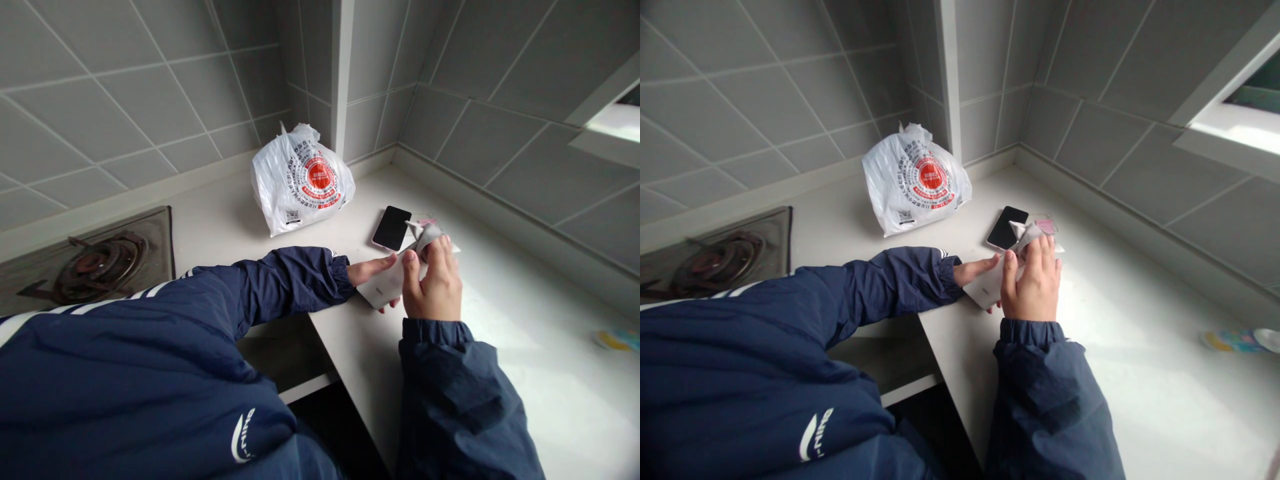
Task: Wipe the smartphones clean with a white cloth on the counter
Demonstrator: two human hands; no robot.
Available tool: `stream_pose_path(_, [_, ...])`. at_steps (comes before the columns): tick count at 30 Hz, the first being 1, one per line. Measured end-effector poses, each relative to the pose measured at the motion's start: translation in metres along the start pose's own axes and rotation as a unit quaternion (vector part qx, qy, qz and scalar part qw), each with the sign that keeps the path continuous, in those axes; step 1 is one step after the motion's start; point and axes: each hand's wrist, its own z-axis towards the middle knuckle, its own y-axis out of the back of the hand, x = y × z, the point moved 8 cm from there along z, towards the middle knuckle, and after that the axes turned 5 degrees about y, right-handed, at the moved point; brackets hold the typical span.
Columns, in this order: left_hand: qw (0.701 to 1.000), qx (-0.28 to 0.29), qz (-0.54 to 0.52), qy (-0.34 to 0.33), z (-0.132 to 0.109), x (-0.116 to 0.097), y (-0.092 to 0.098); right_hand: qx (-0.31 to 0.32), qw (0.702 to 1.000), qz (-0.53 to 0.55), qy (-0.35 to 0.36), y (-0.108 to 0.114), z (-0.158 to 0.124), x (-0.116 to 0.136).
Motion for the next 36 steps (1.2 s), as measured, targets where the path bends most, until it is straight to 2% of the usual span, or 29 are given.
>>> stream_pose_path(4, [1.000,-0.002,0.014,0.001,0.000,-0.001,-0.001,0.027,0.999,-0.021,0.027,-0.002,0.001,0.009])
stream_pose_path(7, [1.000,0.020,0.011,0.003,0.002,0.001,0.000,0.023,0.999,-0.010,0.031,0.001,0.001,0.007])
stream_pose_path(11, [0.997,0.072,-0.012,0.015,0.009,0.007,0.005,-0.015,1.000,0.000,-0.007,0.010,0.002,-0.007])
stream_pose_path(18, [0.993,0.098,-0.068,-0.023,0.015,0.001,0.013,0.028,0.998,-0.019,-0.051,0.007,0.004,-0.015])
stream_pose_path(21, [0.988,0.118,-0.098,-0.036,0.011,-0.006,0.011,0.008,0.999,-0.008,-0.051,0.010,0.005,-0.013])
stream_pose_path(24, [0.984,0.132,-0.115,-0.021,0.007,-0.009,0.009,-0.028,0.998,-0.005,-0.050,0.017,0.004,-0.012])
stream_pose_path(27, [0.985,0.131,-0.112,-0.002,0.004,-0.011,0.011,-0.046,0.997,-0.006,-0.061,0.023,0.003,-0.011])
stream_pose_path(32, [0.985,0.109,-0.136,0.001,0.005,-0.011,0.016,-0.034,0.995,0.017,-0.093,0.021,0.001,-0.011])
stream_pose_path(34, [0.983,0.079,-0.168,-0.007,0.009,-0.011,0.019,-0.012,0.996,0.010,-0.091,0.012,0.000,-0.010])
stream_pose_path(36, [0.976,0.034,-0.213,-0.043,0.013,-0.013,0.023,0.038,0.997,-0.013,-0.062,-0.002,-0.002,-0.006])
